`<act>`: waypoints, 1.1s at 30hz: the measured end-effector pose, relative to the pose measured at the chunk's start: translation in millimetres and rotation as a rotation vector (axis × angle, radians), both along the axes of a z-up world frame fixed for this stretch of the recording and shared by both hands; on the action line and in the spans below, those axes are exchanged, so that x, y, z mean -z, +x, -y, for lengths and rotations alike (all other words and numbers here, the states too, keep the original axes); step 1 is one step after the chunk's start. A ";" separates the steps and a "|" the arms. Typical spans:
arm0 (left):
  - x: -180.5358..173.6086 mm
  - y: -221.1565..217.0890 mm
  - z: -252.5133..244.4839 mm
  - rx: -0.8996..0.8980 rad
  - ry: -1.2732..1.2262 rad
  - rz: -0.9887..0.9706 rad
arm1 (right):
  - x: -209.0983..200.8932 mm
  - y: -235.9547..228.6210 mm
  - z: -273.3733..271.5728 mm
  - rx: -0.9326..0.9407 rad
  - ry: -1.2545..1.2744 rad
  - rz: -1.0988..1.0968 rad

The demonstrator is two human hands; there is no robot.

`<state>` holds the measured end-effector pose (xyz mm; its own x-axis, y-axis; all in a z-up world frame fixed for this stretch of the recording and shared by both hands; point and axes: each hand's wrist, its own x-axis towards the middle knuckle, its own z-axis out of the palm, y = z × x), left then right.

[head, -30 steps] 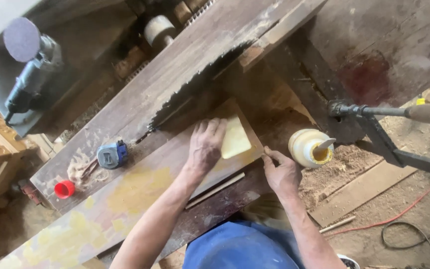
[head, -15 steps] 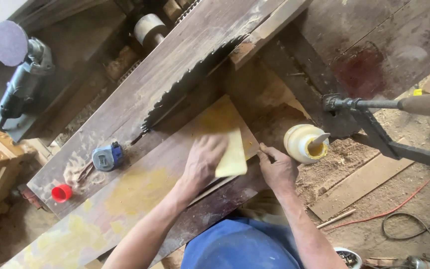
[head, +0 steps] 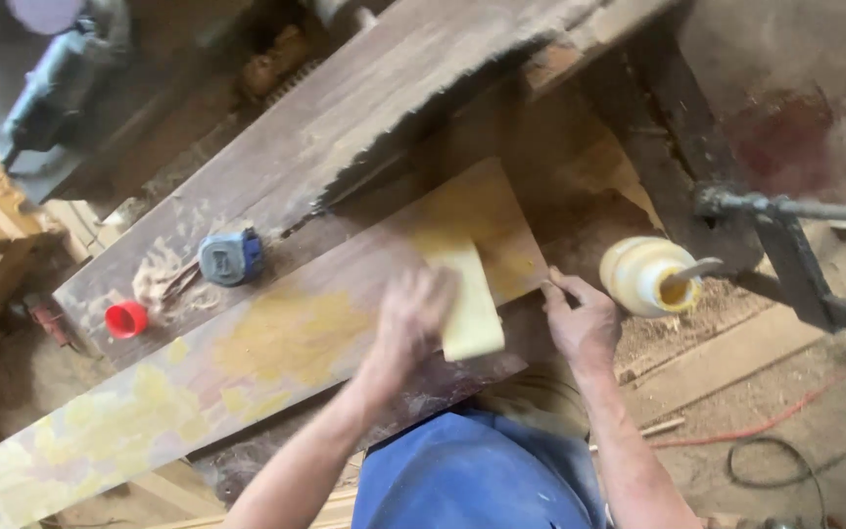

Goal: Applying and smoothing wood filler onto a long wooden plank using a spreader tool and an applicator stick.

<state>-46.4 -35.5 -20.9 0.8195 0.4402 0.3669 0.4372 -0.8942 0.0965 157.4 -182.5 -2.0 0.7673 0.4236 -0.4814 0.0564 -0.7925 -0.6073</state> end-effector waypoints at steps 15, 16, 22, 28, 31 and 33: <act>-7.2 -13.1 -3.1 -0.071 -0.091 -0.020 | 0.4 -2.0 0.7 -0.019 -0.018 0.037; -15.5 -17.2 -2.5 -0.033 -0.203 -0.014 | -1.3 -1.0 0.2 -0.022 -0.044 0.024; 0.9 -26.6 -51.3 -0.068 -0.284 0.043 | -8.4 -2.7 -4.2 -0.011 -0.002 -0.005; -12.3 -17.6 21.5 0.022 -0.261 -0.043 | -8.4 -1.4 -3.1 0.018 0.006 -0.006; -6.6 -44.7 9.7 0.058 -0.309 -0.023 | -8.6 -0.7 -4.6 0.013 0.034 -0.021; -7.0 -47.1 -0.8 0.053 -0.277 -0.026 | -5.2 -1.8 -1.6 0.021 0.019 -0.023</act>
